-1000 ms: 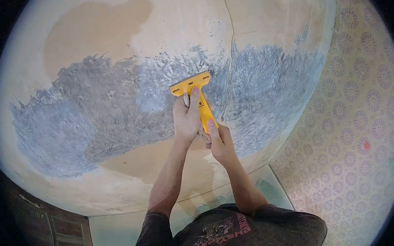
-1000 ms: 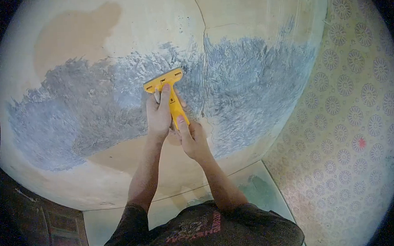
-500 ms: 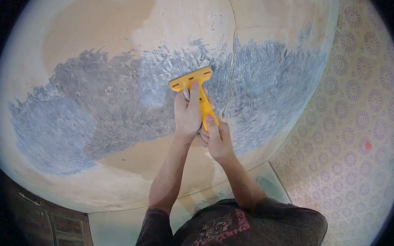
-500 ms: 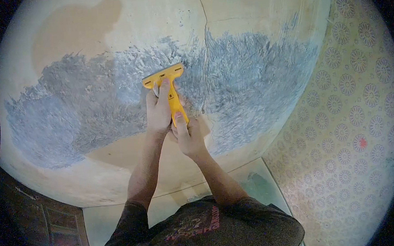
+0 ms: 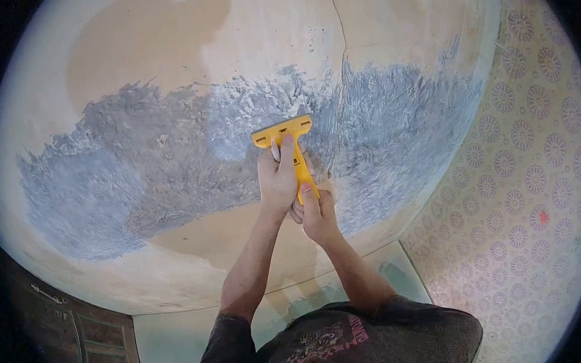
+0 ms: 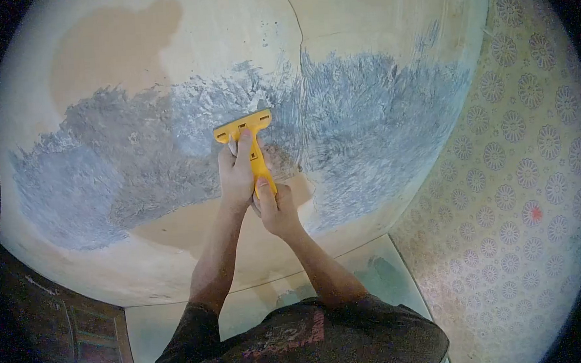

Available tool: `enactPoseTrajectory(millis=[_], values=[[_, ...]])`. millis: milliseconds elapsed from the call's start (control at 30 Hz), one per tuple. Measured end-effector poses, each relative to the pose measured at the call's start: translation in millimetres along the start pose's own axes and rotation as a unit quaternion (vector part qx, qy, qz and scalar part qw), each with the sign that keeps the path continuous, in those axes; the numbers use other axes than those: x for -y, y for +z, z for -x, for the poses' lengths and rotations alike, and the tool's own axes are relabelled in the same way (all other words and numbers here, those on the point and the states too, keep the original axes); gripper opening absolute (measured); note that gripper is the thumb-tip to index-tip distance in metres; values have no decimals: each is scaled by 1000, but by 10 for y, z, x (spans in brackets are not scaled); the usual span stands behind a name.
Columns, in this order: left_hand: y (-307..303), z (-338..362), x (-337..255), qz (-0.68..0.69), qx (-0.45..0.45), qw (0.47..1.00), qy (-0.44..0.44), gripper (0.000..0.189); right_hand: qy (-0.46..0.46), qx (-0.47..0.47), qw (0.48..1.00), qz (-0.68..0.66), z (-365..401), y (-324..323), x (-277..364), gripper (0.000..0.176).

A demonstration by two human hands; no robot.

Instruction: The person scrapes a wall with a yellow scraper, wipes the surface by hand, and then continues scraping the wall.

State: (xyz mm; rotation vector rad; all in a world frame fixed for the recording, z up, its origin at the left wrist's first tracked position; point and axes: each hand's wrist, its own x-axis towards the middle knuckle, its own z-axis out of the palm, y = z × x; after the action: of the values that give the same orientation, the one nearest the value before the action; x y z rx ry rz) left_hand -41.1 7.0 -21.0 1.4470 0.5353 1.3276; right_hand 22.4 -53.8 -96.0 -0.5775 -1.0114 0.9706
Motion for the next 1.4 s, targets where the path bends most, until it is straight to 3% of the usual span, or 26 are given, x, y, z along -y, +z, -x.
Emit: enactPoseTrajectory(millis=[100, 200, 633, 833, 933, 1067, 1333, 1400], values=[[22, 32, 62, 40, -14, 999, 3, 34, 14, -11, 1000, 18, 17, -4, 8, 48], [10, 50, 117, -6, -32, 999, 22, 35, 30, 6, 999, 18, 54, -112, -50, 47], [5, -83, 85, -5, -39, 998, 58, 35, -2, 13, 996, 90, -122, -74, -24, 45], [118, -185, -205, 5, -38, 998, 57, 34, -38, 17, 998, 46, -255, -16, 122, 43], [83, -146, -100, 9, -31, 998, 54, 35, 21, 16, 999, -39, -213, -36, 57, 41], [16, -3, 146, -26, -53, 995, 75, 35, 16, 4, 1000, -15, -40, -91, -164, 40], [88, -188, -276, 13, -27, 997, 69, 33, -28, 29, 999, 26, -312, 18, 185, 38], [77, -132, -207, 13, -22, 998, 64, 33, -47, 2, 994, 102, -208, 73, 230, 41]])
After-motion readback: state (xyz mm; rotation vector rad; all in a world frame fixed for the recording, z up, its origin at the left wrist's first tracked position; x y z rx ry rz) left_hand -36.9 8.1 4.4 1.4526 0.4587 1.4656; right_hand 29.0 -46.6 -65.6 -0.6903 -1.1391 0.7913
